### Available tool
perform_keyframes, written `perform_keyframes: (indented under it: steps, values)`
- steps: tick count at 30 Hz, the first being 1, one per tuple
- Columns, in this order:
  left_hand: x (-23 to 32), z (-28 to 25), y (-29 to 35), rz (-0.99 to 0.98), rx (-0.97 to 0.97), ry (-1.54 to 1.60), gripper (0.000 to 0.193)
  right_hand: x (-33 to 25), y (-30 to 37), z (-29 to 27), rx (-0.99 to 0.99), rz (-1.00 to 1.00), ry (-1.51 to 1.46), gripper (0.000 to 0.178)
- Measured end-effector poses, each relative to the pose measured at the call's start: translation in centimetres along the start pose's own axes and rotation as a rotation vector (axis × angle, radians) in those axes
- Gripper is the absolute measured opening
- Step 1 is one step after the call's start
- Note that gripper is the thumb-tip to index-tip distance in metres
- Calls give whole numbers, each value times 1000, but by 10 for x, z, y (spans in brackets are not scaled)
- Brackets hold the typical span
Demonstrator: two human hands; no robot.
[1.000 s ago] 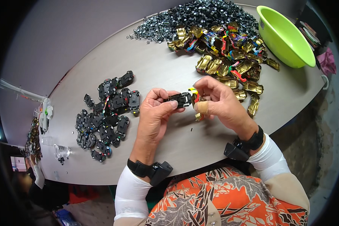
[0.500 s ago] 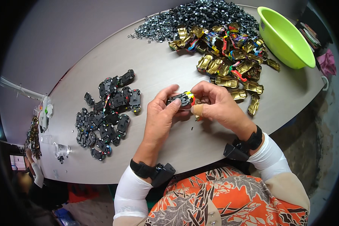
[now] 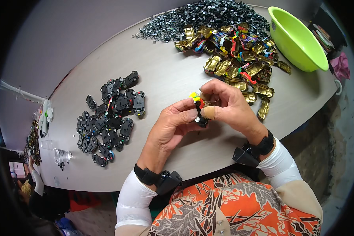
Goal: The person assembles small toy cars by hand, picking up black chassis and colorful bodies from piles on a table. They fit the bodies onto the chassis one by one and place the completed units into a green bowl.
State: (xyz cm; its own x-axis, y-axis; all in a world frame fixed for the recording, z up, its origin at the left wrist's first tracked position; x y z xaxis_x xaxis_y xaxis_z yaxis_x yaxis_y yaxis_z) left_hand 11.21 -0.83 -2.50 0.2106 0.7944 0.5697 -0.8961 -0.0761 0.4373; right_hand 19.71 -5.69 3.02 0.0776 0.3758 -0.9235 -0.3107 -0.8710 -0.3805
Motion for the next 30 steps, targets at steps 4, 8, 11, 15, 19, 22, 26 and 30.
perform_keyframes:
  steps: [4, 8, 11, 15, 19, 22, 26, 30]
  values:
    - [4, 2, 0, 30, 3, -47, 44, -7, 1, 3, -45, -29, 49, 34]
    - [25, -1, 12, 164, 65, 13, 51, -17, -1, -16, 177, 33, -107, 40]
    - [31, 1, 14, 221, 48, 27, 50, -15, -1, -12, 157, 32, -141, 41]
    - [33, 4, 16, 256, 64, 21, 48, -13, -1, -8, 137, -57, -91, 40]
    - [35, 8, 18, 279, 46, 3, 47, -19, 0, -10, 159, -122, -67, 41]
    - [36, 8, 19, 289, 45, -10, 47, -23, 0, -10, 158, -130, -21, 41]
    - [37, 9, 20, 298, 52, -12, 47, -29, -1, -12, 192, -160, -8, 41]
    - [37, 10, 20, 299, 45, -15, 47, -29, -1, -11, 177, -174, 8, 41]
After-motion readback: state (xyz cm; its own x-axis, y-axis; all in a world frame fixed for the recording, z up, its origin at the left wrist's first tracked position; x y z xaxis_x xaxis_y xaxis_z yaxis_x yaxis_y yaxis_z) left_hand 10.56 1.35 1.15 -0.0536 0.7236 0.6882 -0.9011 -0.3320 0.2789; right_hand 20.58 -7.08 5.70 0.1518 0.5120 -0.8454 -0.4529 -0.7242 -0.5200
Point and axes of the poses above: each hand's wrist, its own y-axis away from the middle knuckle, its own z-axis out of the palm, x = y × z, the point moved 10 cm from there along -y, towards the middle knuckle, and after that the axes turned 15 degrees about -z, right-handed, at the moved point
